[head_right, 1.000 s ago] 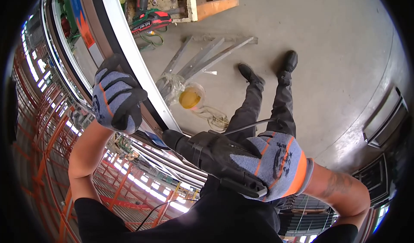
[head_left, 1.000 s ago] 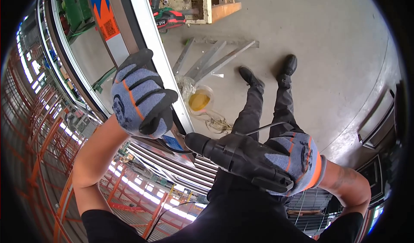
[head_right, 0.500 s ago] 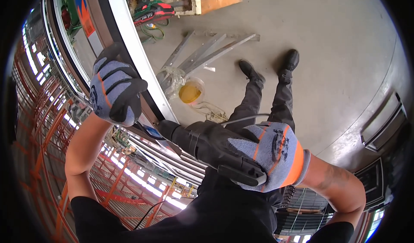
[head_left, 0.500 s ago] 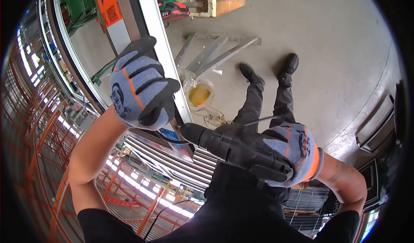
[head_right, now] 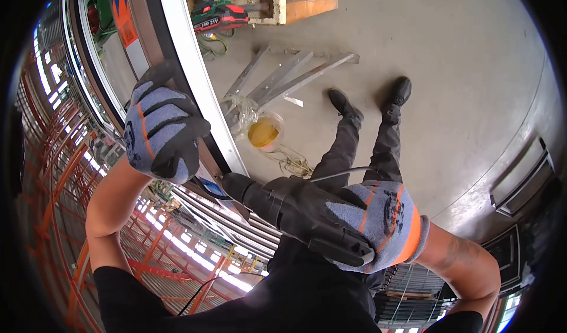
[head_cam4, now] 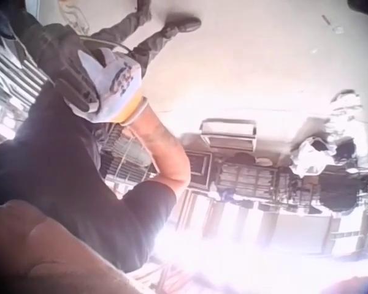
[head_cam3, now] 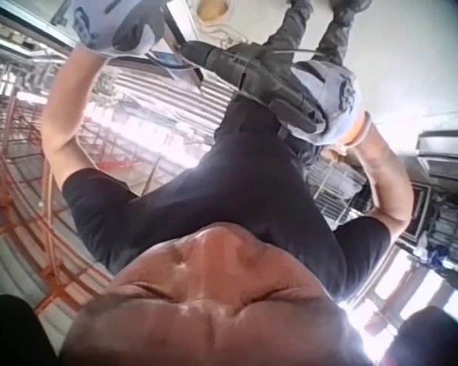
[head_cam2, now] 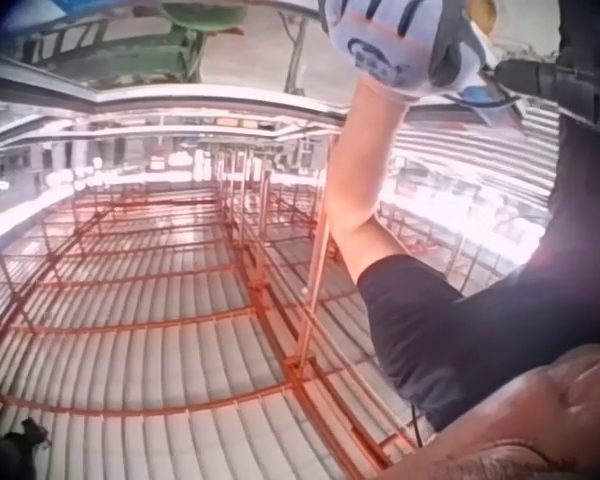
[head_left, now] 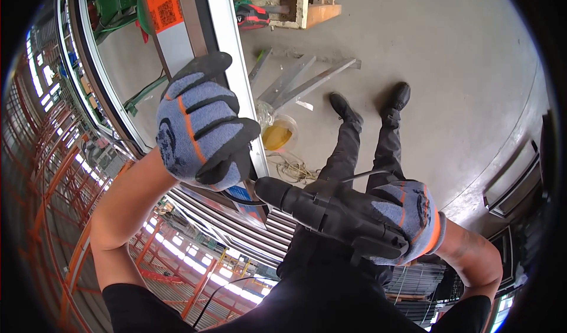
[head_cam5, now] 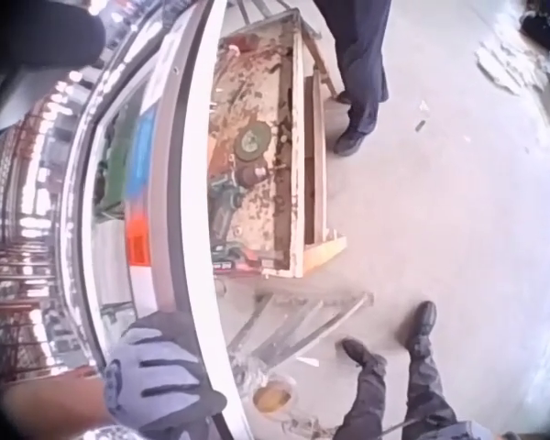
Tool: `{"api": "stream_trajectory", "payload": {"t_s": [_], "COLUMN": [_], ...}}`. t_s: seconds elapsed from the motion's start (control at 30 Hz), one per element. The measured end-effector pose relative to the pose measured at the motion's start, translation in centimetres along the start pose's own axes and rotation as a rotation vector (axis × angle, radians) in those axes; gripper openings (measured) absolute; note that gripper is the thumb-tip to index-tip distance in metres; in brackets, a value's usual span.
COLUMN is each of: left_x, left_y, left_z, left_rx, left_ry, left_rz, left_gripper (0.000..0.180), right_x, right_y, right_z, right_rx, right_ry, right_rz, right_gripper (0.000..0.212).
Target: Assembling and moving metal frames in a factory setting.
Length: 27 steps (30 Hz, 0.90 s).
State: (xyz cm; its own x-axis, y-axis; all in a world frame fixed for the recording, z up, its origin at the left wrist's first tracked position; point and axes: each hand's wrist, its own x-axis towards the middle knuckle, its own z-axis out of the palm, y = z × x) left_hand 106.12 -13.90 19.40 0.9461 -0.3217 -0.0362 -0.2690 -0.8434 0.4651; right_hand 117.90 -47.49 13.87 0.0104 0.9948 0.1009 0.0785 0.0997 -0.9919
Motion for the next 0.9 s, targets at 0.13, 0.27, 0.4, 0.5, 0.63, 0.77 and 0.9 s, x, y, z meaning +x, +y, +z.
{"api": "stream_trajectory", "payload": {"t_s": [0.13,0.27,0.4,0.5,0.63,0.77,0.9], "left_x": [0.2,0.4,0.5,0.3,0.4,0.1,0.9], "left_y": [0.0,0.1,0.3,-0.2,0.3,0.3,0.2], "left_z": [0.2,0.1,0.0,0.5,0.3,0.2,0.3], "left_rx": [-0.027,-0.029,0.009,0.024,0.038,0.030,0.040], "left_ry": [0.010,-0.035,-0.012,0.022,0.030,0.010,-0.019], "left_rz": [0.026,0.005,-0.006,0.017,0.012,0.003,-0.004], "left_gripper": [0.018,0.017,0.017,0.019,0.019,0.022,0.023], "right_x": [0.6,1.3,1.5,1.3,0.9,0.3,-0.1], "right_y": [-0.6,-0.3,-0.3,-0.6,-0.4,0.0,0.0], "right_z": [-0.8,-1.5,-1.4,-1.5,-2.0,-1.2,-2.0], "right_rx": [0.148,0.083,0.054,0.034,0.024,0.093,-0.014], "right_ry": [-0.020,-0.134,-0.032,-0.071,-0.174,-0.131,-0.205], "right_rz": [0.211,0.237,0.097,0.149,0.212,0.167,0.170], "right_gripper": [0.039,0.041,0.045,0.048,0.057,0.067,0.074]}}
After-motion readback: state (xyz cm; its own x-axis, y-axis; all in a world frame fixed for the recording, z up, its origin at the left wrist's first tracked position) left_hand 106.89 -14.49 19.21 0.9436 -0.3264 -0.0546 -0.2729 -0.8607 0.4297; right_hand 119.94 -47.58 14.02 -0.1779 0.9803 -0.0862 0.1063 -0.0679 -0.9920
